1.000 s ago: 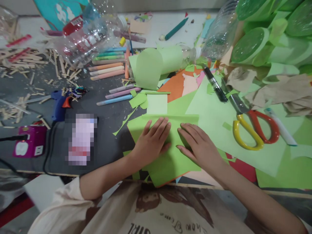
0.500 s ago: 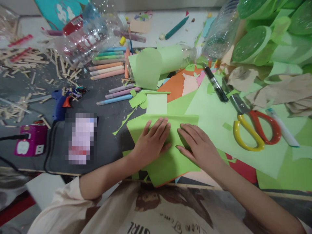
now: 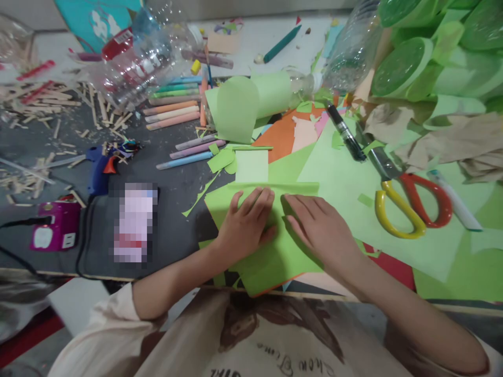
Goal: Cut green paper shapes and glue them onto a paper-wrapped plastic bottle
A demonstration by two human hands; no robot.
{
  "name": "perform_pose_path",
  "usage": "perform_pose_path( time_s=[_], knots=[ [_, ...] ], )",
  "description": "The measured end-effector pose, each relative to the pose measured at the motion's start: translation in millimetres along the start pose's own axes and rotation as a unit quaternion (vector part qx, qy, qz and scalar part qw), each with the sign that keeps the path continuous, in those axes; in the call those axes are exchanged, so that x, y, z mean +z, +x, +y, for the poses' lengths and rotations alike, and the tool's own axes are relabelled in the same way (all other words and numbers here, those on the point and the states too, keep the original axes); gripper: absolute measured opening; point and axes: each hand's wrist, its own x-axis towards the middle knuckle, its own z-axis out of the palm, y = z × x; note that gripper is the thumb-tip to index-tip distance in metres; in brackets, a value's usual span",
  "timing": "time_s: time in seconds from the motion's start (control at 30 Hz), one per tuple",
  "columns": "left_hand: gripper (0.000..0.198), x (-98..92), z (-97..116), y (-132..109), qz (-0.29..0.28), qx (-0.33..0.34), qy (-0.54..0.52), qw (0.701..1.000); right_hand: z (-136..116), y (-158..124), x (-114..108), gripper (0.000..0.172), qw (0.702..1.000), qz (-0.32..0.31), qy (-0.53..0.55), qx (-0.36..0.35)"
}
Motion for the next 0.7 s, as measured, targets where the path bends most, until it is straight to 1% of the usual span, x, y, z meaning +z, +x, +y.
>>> perform_pose_path(
  time_s=[0.1,0.2,0.27,0.4,0.53,0.7],
  knots=[
    [0.058,0.5,0.6,0.5,-0.005,-0.004,0.005,1.000,-1.5,13.4,2.1,0.039,0.999,-0.032,-0.033,0.014],
    [0.061,0.8,0.7,1.3,-0.019,-0.013,-0.001,1.000,-5.6,23.0,4.1,0.044,0.994,-0.073,-0.066,0.037],
    [0.062,-0.3,0.6,2.7,-0.028,-0.017,-0.004,0.999,-8.3,26.5,3.9,0.048,0.992,-0.087,-0.078,0.045],
    [0.062,-7.3,1.2,7.7,-0.060,-0.016,-0.007,0.998,-10.6,28.8,2.7,0.053,0.990,-0.097,-0.092,0.054],
    [0.062,-14.4,2.2,12.3,-0.088,-0.032,-0.017,0.995,-11.0,29.8,3.8,0.052,0.989,-0.102,-0.093,0.059],
    [0.062,-15.5,0.9,12.1,-0.083,-0.040,-0.041,0.995,-9.7,29.6,4.7,0.050,0.988,-0.087,-0.113,0.064]
  ],
)
